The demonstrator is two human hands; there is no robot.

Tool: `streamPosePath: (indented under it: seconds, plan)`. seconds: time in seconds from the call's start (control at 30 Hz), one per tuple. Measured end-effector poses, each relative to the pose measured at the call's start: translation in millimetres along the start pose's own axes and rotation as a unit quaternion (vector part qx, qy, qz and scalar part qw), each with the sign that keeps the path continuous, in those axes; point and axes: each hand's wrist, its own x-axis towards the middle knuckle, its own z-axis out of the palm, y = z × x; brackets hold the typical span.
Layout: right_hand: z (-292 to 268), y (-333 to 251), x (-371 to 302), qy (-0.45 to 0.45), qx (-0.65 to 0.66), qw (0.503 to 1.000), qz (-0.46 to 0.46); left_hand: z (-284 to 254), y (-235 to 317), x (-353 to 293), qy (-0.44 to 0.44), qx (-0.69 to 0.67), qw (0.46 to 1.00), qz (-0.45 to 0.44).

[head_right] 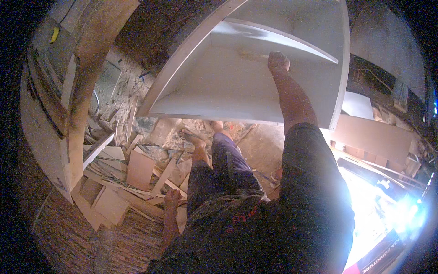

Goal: The person assembles a white wooden cabinet by measuring and positioning wooden pieces, using a hammer and pliers, and fitting components into the cabinet frame.

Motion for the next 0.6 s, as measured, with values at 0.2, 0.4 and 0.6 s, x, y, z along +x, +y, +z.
streamPosePath:
  seconds: [0.2,0.4,0.6]
  plan:
    - [16,13,40,0.184,-0.011,0.971,-0.152,31,18,0,-0.016,-0.071,0.997,0.003]
    - [20,23,33,0.080,-0.003,0.981,-0.179,42,43,4,-0.046,-0.061,0.997,0.021]
    - [-37,0,-62,0.092,0.011,0.979,-0.180,16,42,6,0.026,-0.100,0.991,0.087]
